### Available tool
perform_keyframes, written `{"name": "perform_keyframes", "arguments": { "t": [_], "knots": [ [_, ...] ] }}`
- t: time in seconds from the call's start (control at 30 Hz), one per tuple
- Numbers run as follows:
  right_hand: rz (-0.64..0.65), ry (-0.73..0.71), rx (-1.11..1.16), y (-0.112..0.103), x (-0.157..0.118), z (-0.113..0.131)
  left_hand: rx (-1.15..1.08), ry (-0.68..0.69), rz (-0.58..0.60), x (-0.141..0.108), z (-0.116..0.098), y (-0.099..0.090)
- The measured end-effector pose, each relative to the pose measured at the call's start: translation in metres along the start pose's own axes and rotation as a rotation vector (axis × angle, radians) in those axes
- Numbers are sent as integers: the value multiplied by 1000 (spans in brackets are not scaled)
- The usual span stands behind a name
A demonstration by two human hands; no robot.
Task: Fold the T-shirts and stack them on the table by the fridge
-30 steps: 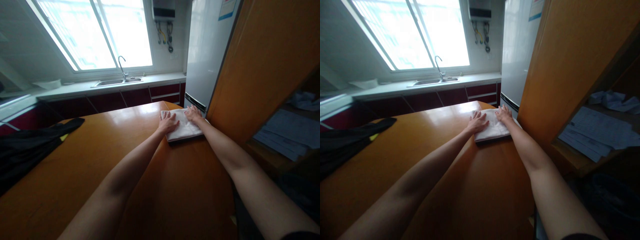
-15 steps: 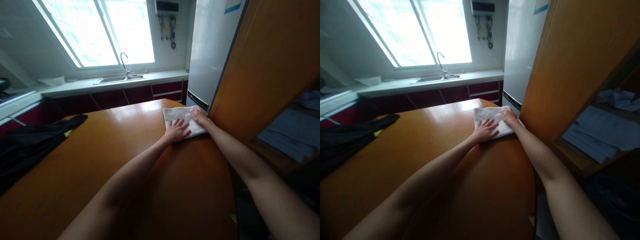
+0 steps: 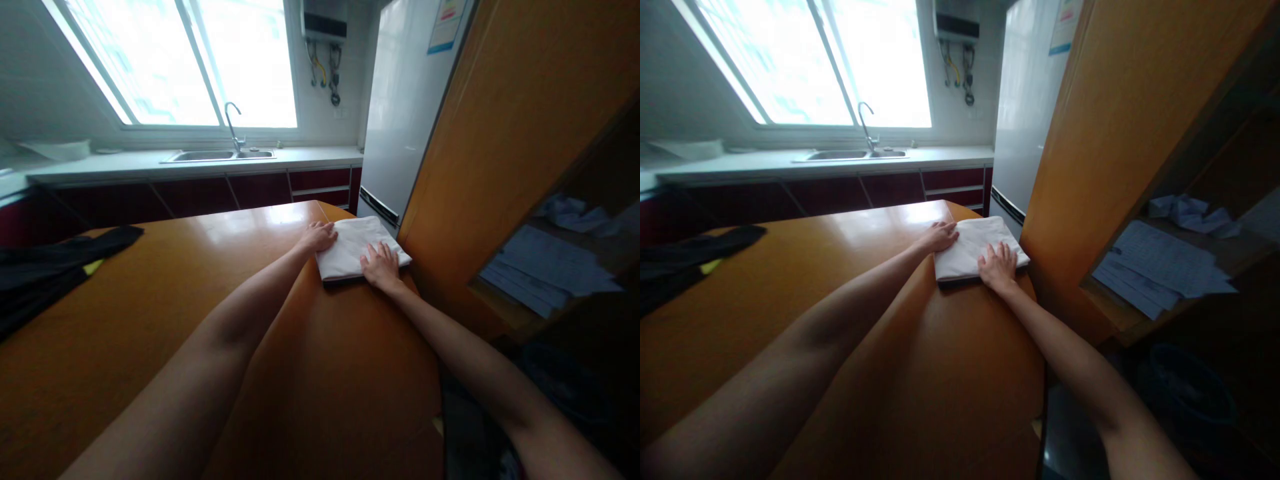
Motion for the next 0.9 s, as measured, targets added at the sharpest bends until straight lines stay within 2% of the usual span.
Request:
{"name": "perform_keyframes", "arguments": {
  "t": [0.13, 0.27, 0.37, 0.47, 0.53, 0.6, 0.73, 0.8, 0.9],
  "knots": [
    [16, -46, -35, 1, 0, -6, -4, -52, -19, -2, 5, 8],
    [34, -57, -32, -9, 0, -1, -17, -63, -57, -2, 7, -1],
    [-60, -139, -18, -23, -13, 30, -55, -99, -176, -6, 24, -17],
    [-64, -319, 36, -22, -31, 78, -100, -171, -310, -24, 62, -31],
    [20, -410, 65, -11, -41, 104, -89, -220, -319, -44, 95, -35],
    [89, -425, 71, -2, -50, 121, -57, -265, -305, -72, 130, -39],
    [-6, -416, 124, -11, -65, 154, -5, -334, -302, -145, 194, -58],
    [-8, -464, 187, -12, -76, 181, 21, -370, -286, -186, 219, -65],
    [113, -524, 267, 3, -96, 227, 65, -409, -227, -245, 242, -70]
  ]
}}
Point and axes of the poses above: each hand's wrist, its own x-axis towards the middle knuckle, its own y-axis out of the palm, z = x × y, the point moved 8 cm from there along x, towards the middle knuckle, and after that the axes turned 9 degrees about -y, right-handed, at the moved point
